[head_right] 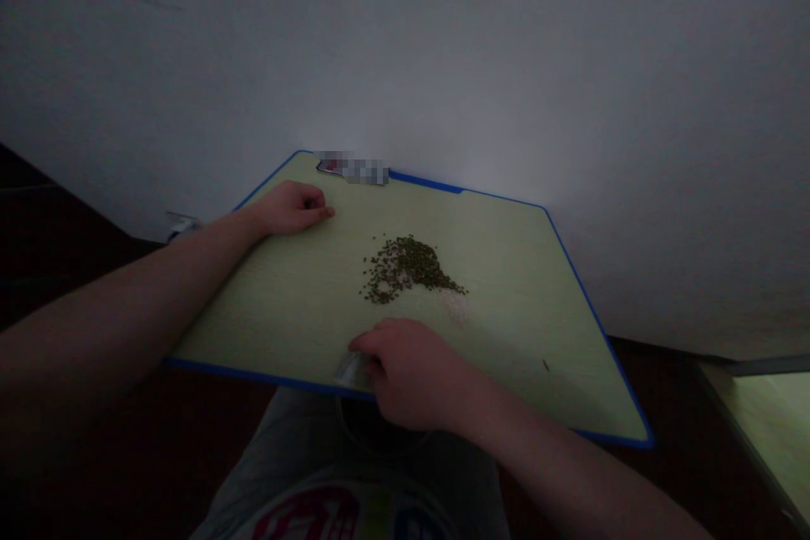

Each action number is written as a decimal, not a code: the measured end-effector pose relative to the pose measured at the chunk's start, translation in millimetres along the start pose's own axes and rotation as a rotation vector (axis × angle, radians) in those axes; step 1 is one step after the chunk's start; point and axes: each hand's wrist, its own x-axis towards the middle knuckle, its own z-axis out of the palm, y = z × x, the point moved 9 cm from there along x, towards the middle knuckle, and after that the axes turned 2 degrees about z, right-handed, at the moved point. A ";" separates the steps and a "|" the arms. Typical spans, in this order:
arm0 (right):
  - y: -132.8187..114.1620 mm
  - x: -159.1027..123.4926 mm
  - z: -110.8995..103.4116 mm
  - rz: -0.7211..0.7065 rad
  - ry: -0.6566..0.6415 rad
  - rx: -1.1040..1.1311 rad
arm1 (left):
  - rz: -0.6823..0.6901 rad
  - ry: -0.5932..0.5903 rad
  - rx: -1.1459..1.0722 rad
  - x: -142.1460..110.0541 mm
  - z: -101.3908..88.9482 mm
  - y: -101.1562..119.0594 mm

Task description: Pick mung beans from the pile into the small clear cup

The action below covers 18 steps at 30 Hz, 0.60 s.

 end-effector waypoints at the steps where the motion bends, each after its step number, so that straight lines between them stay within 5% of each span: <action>1: 1.6 -1.6 0.3 0.010 0.000 0.005 | 0.005 0.002 0.002 0.1 -0.4 0.6; 18: 39.4 -51.6 -1.9 0.130 0.126 0.112 | -0.001 -0.002 -0.016 0.9 0.2 -1.1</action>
